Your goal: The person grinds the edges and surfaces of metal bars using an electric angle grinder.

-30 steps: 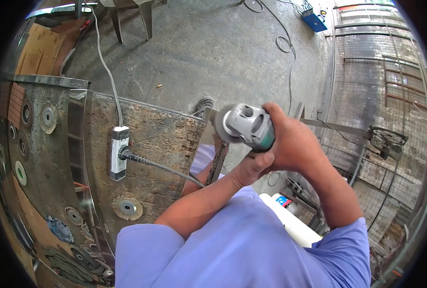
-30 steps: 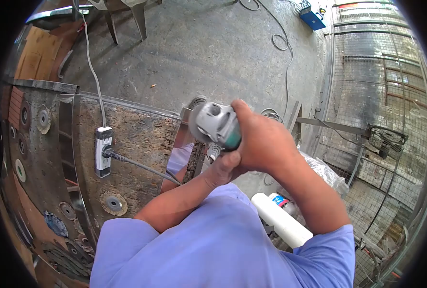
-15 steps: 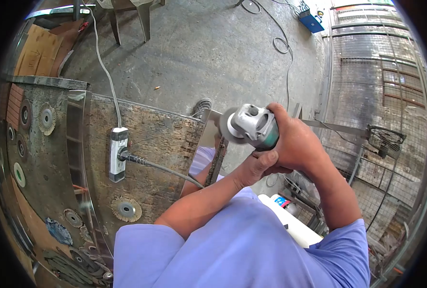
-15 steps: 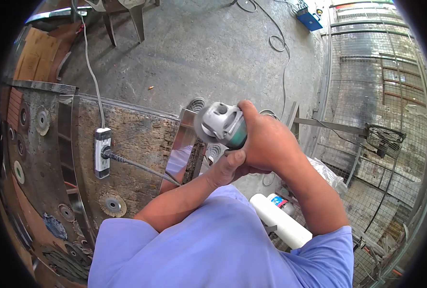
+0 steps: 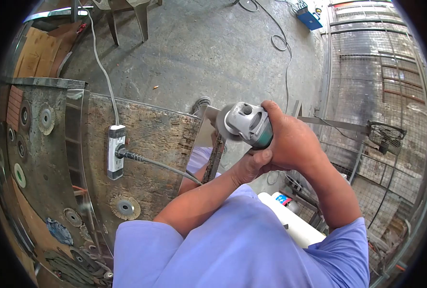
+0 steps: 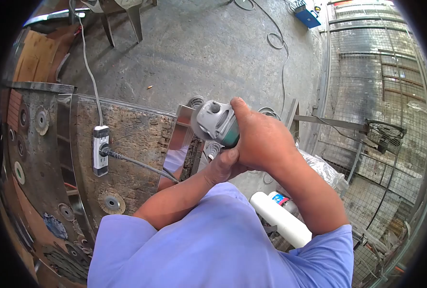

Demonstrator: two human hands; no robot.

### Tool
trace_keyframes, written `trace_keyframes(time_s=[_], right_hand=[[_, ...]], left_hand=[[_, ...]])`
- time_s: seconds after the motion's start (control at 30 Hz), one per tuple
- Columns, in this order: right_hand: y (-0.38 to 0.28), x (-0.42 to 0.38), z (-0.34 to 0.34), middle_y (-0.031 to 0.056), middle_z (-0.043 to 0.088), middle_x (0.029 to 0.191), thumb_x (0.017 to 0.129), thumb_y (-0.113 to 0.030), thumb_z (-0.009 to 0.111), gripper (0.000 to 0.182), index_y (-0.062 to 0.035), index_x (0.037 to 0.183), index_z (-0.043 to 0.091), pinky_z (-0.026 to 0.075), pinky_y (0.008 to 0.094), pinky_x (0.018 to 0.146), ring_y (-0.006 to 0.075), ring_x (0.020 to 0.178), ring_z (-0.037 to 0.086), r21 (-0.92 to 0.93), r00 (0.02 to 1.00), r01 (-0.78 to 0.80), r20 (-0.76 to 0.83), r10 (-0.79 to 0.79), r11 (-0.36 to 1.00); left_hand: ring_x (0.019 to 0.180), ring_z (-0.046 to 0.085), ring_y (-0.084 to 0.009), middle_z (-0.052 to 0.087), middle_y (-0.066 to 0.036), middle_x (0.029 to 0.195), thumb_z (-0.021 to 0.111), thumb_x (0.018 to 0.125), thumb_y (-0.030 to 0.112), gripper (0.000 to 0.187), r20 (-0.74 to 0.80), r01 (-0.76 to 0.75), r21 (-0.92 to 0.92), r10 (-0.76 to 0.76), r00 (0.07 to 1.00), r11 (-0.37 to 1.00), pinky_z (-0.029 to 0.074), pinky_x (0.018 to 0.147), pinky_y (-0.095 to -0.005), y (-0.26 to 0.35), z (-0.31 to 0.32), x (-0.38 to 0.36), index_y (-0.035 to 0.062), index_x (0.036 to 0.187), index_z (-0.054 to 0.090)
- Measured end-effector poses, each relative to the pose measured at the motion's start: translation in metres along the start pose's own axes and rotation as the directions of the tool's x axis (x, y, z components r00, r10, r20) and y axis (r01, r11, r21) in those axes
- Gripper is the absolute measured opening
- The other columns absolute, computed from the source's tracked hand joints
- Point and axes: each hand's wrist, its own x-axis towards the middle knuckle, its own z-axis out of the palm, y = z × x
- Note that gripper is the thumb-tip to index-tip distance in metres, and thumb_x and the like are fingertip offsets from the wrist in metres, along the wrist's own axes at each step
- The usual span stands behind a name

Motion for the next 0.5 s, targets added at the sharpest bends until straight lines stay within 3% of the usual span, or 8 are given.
trace_keyframes(time_s=[0.2, 0.4, 0.5], right_hand=[[-0.025, 0.016, -0.011, 0.0233, 0.073, 0.103, 0.072, -0.017, 0.076, 0.075, -0.0034, 0.14, 0.047, 0.058, 0.0497, 0.084, 0.0427, 0.1, 0.072, -0.011, 0.995, 0.093, 0.048, -0.092, 0.996], [-0.014, -0.001, -0.007, 0.0225, 0.073, 0.104, 0.073, -0.015, 0.077, 0.073, -0.0041, 0.139, 0.047, 0.057, 0.0511, 0.082, 0.0432, 0.099, 0.071, -0.026, 1.0, 0.016, 0.013, -0.016, 1.0], [-0.019, 0.005, -0.011, 0.0227, 0.073, 0.101, 0.073, -0.015, 0.076, 0.073, -0.0039, 0.139, 0.047, 0.057, 0.0513, 0.082, 0.0434, 0.098, 0.071, -0.018, 0.999, 0.039, 0.023, -0.039, 0.999]], left_hand=[[0.14, 0.05, -0.0278, 0.043, -0.015, 0.154, 0.08, 0.078, 0.058, 0.111, -0.009, -0.242, -0.023, 0.242, 0.97, 0.97, 0.046, 0.116, -0.0461, 0.012, -0.002, -0.005, 0.0047, 0.159, 0.026], [0.14, 0.05, -0.0266, 0.044, -0.013, 0.153, 0.079, 0.078, 0.058, 0.11, -0.004, -0.064, -0.012, 0.064, 0.998, 0.998, 0.045, 0.117, -0.0456, -0.001, 0.0, -0.005, 0.0066, 0.16, 0.026], [0.141, 0.05, -0.0265, 0.044, -0.014, 0.153, 0.079, 0.078, 0.059, 0.11, -0.012, -0.128, -0.015, 0.127, 0.992, 0.992, 0.044, 0.117, -0.0445, -0.001, -0.004, -0.003, 0.0061, 0.16, 0.026]])
